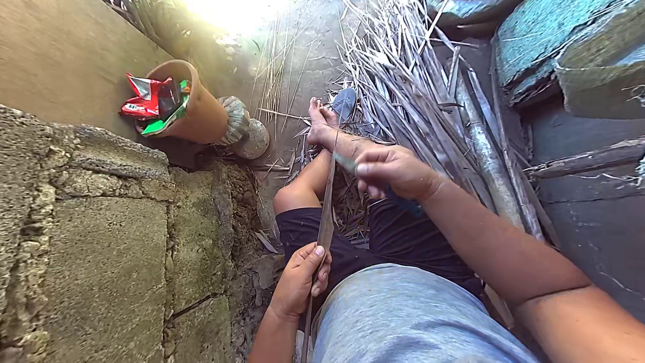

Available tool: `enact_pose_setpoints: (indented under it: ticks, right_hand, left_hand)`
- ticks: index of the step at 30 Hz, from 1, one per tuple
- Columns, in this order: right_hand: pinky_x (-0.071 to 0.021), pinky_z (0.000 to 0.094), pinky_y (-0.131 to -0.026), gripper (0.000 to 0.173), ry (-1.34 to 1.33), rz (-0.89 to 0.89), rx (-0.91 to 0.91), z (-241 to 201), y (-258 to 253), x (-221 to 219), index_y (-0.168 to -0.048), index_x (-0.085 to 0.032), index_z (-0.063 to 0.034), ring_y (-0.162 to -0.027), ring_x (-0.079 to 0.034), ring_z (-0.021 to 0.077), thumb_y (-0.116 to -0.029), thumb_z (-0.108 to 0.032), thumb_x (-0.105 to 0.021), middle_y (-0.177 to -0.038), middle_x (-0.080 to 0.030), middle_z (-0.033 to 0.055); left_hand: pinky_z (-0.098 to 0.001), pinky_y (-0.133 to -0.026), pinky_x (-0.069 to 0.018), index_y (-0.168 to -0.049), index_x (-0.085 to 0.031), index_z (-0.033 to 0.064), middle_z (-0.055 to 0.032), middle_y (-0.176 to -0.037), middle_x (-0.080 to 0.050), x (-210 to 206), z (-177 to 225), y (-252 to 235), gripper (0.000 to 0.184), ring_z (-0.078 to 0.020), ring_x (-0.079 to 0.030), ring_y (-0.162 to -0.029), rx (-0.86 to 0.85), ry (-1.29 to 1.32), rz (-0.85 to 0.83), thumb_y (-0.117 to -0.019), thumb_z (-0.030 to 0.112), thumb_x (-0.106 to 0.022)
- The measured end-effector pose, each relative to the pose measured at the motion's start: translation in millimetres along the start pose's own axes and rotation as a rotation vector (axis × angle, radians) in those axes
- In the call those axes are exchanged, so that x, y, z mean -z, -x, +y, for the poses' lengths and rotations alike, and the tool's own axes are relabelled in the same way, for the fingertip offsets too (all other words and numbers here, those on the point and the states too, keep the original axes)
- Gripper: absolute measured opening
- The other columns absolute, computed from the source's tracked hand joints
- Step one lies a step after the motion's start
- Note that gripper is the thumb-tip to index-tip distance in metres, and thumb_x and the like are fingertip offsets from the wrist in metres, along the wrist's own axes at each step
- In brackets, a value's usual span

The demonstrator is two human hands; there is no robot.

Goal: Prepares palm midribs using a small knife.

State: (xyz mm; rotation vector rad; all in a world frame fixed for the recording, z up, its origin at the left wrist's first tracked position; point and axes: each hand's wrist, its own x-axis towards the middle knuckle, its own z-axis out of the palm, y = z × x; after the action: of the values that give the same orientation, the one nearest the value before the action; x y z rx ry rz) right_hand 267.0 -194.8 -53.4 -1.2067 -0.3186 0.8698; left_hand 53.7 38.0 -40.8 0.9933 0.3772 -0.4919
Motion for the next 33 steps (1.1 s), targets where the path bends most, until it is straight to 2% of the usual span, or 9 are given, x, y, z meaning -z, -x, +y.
enact_pose_setpoints:
  ticks: [3,5,14,20,24,26,30,32,33]
  right_hand:
    - [-0.0524,0.0227,-0.049,0.022,0.016,-0.353,-0.105,21,14,-22,-0.104,-0.067,-0.0049,-0.054,-0.062,0.0078,-0.1054,-0.022,-0.053,-0.076,-0.07,0.0033]
    - [-0.0521,0.0212,-0.048,0.021,-0.073,-0.435,-0.096,29,19,-31,-0.1,-0.066,-0.0057,-0.054,-0.062,0.0068,-0.1061,-0.022,-0.053,-0.075,-0.07,0.0024]
    - [-0.0508,0.0201,-0.05,0.021,-0.092,-0.23,0.051,18,8,-12,-0.096,-0.066,-0.0049,-0.054,-0.061,0.0073,-0.105,-0.016,-0.05,-0.073,-0.069,0.0055]
    - [-0.0503,0.0223,-0.046,0.022,-0.097,-0.082,0.147,0,-4,4,-0.096,-0.067,-0.0046,-0.049,-0.058,0.0092,-0.104,-0.016,-0.05,-0.071,-0.067,0.0078]
    - [-0.0493,0.0213,-0.046,0.019,-0.169,0.004,0.168,-5,-16,21,-0.108,-0.063,-0.0053,-0.052,-0.059,0.0089,-0.1062,-0.015,-0.047,-0.077,-0.069,0.0079]
    - [-0.0495,0.023,-0.045,0.021,-0.156,0.012,0.108,-6,-11,14,-0.114,-0.062,-0.0052,-0.051,-0.058,0.0104,-0.1058,-0.017,-0.048,-0.077,-0.068,0.0092]
    - [-0.0519,0.0207,-0.049,0.023,-0.108,-0.161,-0.063,13,3,-17,-0.12,-0.064,-0.0055,-0.054,-0.061,0.008,-0.1054,-0.017,-0.05,-0.076,-0.069,0.0066]
    - [-0.0516,0.0195,-0.05,0.026,-0.154,-0.159,-0.055,21,3,-21,-0.125,-0.064,-0.0051,-0.054,-0.06,0.007,-0.1066,-0.016,-0.049,-0.077,-0.069,0.0062]
    - [-0.0511,0.0195,-0.049,0.026,-0.157,-0.112,-0.044,21,1,-20,-0.125,-0.064,-0.0054,-0.053,-0.06,0.0069,-0.1065,-0.016,-0.048,-0.076,-0.069,0.006]
  left_hand:
    - [-0.0165,-0.041,-0.0413,-0.095,-0.063,0.0044,0.0028,-0.059,-0.05,-6,7,-7,0.03,-0.003,-0.047,-0.043,-0.028,-0.029,-0.012,-0.1093,0.025,-0.047]
    - [-0.0159,-0.041,-0.04,-0.094,-0.063,0.0055,0.0038,-0.059,-0.05,-8,9,-9,0.029,-0.0021,-0.046,-0.043,-0.026,-0.042,-0.046,-0.1089,0.026,-0.049]
    - [-0.0147,-0.041,-0.0384,-0.092,-0.065,0.0077,0.006,-0.057,-0.047,-9,2,4,0.028,-0.0004,-0.045,-0.043,0.029,0.02,-0.151,-0.1073,0.03,-0.054]
    - [-0.0151,-0.04,-0.0388,-0.09,-0.064,0.0072,0.0061,-0.056,-0.047,-5,-7,10,0.03,-0.0004,-0.045,-0.042,0.058,0.084,-0.203,-0.1067,0.031,-0.055]
    - [-0.0153,-0.039,-0.0378,-0.091,-0.065,0.0062,0.0048,-0.056,-0.046,0,-11,11,0.036,-0.0011,-0.044,-0.041,0.049,0.031,-0.166,-0.1078,0.035,-0.051]
    - [-0.0153,-0.04,-0.0367,-0.095,-0.066,0.0053,0.0045,-0.057,-0.048,2,-11,8,0.04,-0.0014,-0.044,-0.042,0.016,-0.046,-0.127,-0.1092,0.037,-0.047]
    - [-0.0154,-0.04,-0.0356,-0.096,-0.065,0.007,0.0053,-0.057,-0.047,-1,-2,-4,0.039,-0.0014,-0.042,-0.042,-0.036,-0.175,-0.082,-0.1103,0.035,-0.042]
    - [-0.0158,-0.041,-0.038,-0.099,-0.065,0.0059,0.0043,-0.06,-0.049,-2,-2,-9,0.036,-0.0021,-0.044,-0.044,-0.034,-0.181,-0.067,-0.1105,0.031,-0.041]
    - [-0.017,-0.044,-0.0425,-0.103,-0.064,0.0046,0.0024,-0.064,-0.053,-2,-4,-10,0.034,-0.0036,-0.048,-0.047,-0.029,-0.178,-0.056,-0.1102,0.029,-0.042]
